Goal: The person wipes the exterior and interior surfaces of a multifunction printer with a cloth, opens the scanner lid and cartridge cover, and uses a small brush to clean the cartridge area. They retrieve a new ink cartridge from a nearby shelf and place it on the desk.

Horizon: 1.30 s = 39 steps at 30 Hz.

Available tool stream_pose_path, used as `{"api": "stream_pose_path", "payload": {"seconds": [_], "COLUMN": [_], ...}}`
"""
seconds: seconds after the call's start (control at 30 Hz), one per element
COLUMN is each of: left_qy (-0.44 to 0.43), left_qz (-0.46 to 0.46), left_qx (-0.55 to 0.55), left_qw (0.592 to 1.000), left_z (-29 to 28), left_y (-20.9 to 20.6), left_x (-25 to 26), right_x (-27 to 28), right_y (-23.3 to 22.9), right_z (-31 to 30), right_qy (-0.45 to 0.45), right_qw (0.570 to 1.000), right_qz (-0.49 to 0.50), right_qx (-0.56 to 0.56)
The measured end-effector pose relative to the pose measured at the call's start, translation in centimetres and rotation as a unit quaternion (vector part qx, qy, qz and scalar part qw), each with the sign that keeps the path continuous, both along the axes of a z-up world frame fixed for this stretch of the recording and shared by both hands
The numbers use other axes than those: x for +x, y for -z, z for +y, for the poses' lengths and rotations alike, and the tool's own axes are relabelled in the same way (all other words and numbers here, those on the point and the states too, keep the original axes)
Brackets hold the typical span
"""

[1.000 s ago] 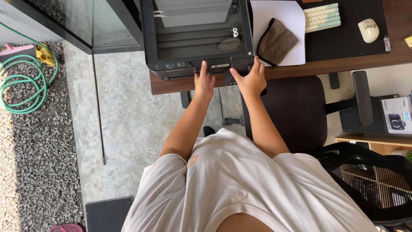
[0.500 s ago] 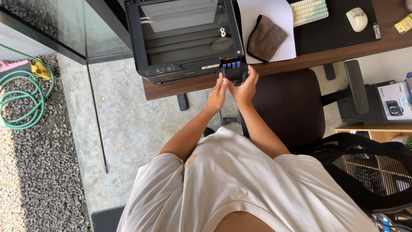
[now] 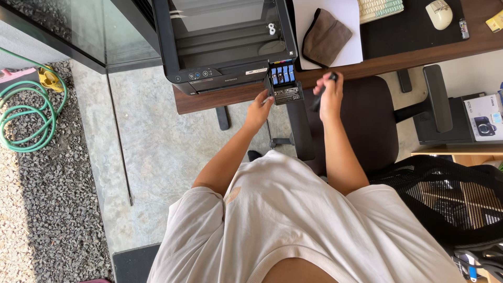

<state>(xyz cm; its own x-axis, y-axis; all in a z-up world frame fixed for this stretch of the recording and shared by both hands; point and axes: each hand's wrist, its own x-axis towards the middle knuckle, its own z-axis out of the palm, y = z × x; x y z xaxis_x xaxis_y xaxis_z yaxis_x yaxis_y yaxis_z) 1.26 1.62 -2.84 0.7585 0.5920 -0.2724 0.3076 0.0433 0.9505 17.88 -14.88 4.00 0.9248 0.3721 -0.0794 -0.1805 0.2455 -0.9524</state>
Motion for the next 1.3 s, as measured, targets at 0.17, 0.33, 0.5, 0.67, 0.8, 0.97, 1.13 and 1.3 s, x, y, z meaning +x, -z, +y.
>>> {"api": "stream_pose_path", "payload": {"seconds": [0.17, 0.33, 0.5, 0.67, 0.8, 0.97, 1.13, 1.3], "left_qy": [0.004, 0.016, 0.041, 0.053, 0.031, 0.018, 0.013, 0.024], "left_qz": [-0.041, -0.033, -0.02, -0.033, 0.006, 0.0, -0.027, -0.009], "left_qx": [-0.341, -0.318, -0.229, -0.215, -0.177, -0.148, -0.135, -0.079], "left_qw": [0.939, 0.947, 0.972, 0.975, 0.984, 0.989, 0.99, 0.997], "left_z": [0.5, 0.9, 0.3, -0.1, -0.3, 1.0, 0.9, -1.0], "left_y": [4.6, 5.3, 3.6, 2.5, 2.0, 1.1, 1.0, 0.7], "left_x": [1.4, 0.9, -0.2, -1.4, -2.6, -3.3, -0.9, 1.1], "right_x": [0.2, -2.4, -3.1, -3.8, -4.9, -5.6, -4.4, -1.0], "right_y": [-3.5, -4.9, -4.1, -1.8, 0.1, 0.2, -0.6, -1.5], "right_z": [3.0, 4.3, 3.9, 6.3, 8.0, 8.0, 7.1, 7.2], "right_qy": [-0.171, -0.098, -0.202, 0.074, 0.047, 0.151, 0.082, -0.086], "right_qw": [0.952, 0.875, 0.918, 0.942, 0.979, 0.936, 0.911, 0.925], "right_qz": [-0.211, -0.293, -0.238, -0.289, -0.196, -0.284, -0.338, -0.295], "right_qx": [-0.144, -0.372, -0.246, -0.152, -0.024, -0.141, -0.22, -0.224]}}
